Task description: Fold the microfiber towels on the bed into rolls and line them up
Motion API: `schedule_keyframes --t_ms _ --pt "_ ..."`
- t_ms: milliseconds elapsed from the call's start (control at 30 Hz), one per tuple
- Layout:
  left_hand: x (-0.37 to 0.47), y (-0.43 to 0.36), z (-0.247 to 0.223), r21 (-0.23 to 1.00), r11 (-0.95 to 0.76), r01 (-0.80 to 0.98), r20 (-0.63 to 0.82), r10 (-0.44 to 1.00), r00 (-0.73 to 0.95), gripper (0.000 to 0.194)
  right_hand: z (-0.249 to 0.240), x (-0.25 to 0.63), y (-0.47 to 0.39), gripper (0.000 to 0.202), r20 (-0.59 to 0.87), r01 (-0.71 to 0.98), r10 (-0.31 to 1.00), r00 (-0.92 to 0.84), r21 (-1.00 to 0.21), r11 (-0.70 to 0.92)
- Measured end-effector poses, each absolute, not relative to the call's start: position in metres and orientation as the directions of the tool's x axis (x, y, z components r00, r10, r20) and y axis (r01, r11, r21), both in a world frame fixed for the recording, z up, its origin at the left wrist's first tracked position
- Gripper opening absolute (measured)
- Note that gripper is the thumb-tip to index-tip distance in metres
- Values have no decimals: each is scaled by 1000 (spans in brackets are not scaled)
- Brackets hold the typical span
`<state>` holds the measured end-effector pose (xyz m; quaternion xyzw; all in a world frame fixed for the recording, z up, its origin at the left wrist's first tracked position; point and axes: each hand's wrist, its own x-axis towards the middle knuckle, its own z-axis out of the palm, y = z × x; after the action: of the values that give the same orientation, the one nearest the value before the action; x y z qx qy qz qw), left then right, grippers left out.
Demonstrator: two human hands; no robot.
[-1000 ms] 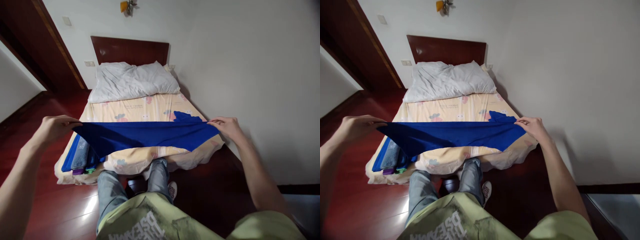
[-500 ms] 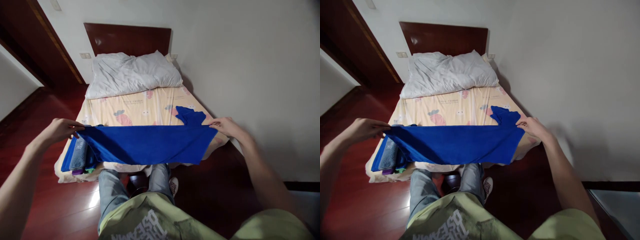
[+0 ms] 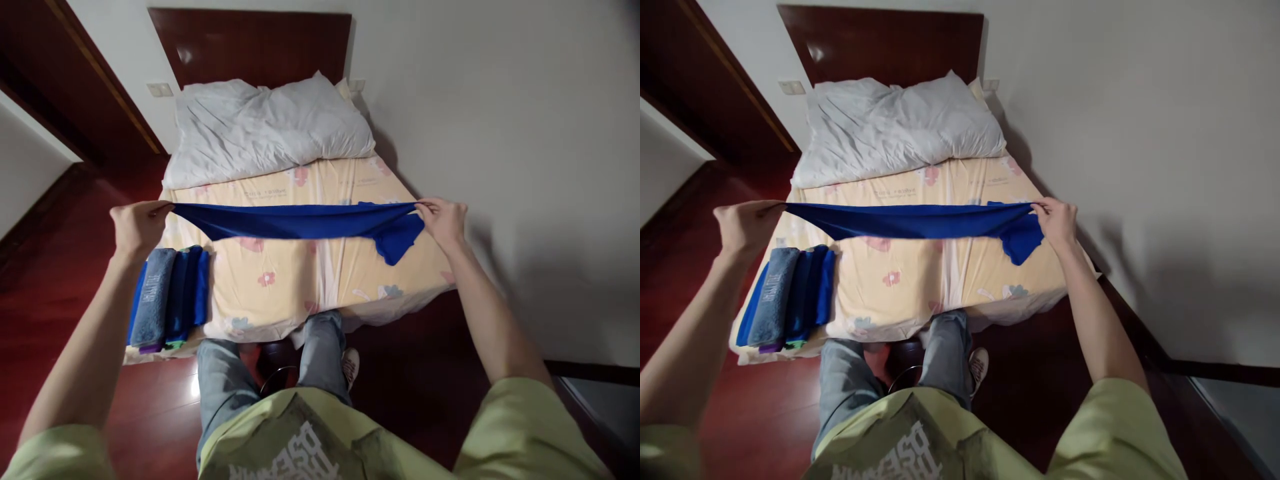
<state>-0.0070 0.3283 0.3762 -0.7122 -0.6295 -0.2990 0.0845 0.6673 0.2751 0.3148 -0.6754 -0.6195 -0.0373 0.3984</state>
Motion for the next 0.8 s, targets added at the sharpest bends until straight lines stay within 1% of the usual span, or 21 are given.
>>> schedule_keyframes --t_ms 67,133,200,233,300,400,467,533,600,700,733,800 --pt "-8 315 365 240 -202 950 565 825 33 50 302 663 261 31 560 851 793 240 -514 106" --pt "-12 296 342 232 -209 950 561 827 45 46 282 657 243 33 553 839 797 243 -532 114" --pt "-15 274 309 237 -191 952 526 850 40 43 255 648 226 35 526 826 810 259 -555 96" --pt "-17 262 290 245 -176 953 482 875 38 41 239 643 217 35 504 815 819 275 -573 79" --pt "-19 238 247 262 -155 952 367 929 50 40 204 634 200 38 433 786 848 305 -617 32" --pt "-22 203 183 268 -124 956 100 990 100 40 152 621 171 39 301 743 905 300 -669 -24" --pt "-23 182 148 245 -108 964 -71 989 129 42 120 617 152 36 209 733 940 270 -677 -60" --pt "-24 164 122 205 -70 976 -168 980 106 42 96 615 133 32 145 727 956 256 -681 -91" --pt "-26 151 108 170 -50 984 -222 971 88 42 79 617 119 29 131 722 958 256 -685 -99" --pt "-27 142 103 118 -65 991 -270 958 95 41 68 624 111 29 136 725 953 270 -680 -109" --pt "-27 142 104 100 -73 992 -277 956 99 42 67 627 113 31 123 736 951 285 -664 -135" --pt "-24 148 108 70 -86 994 -272 957 102 46 67 632 123 36 96 772 931 352 -592 -231"
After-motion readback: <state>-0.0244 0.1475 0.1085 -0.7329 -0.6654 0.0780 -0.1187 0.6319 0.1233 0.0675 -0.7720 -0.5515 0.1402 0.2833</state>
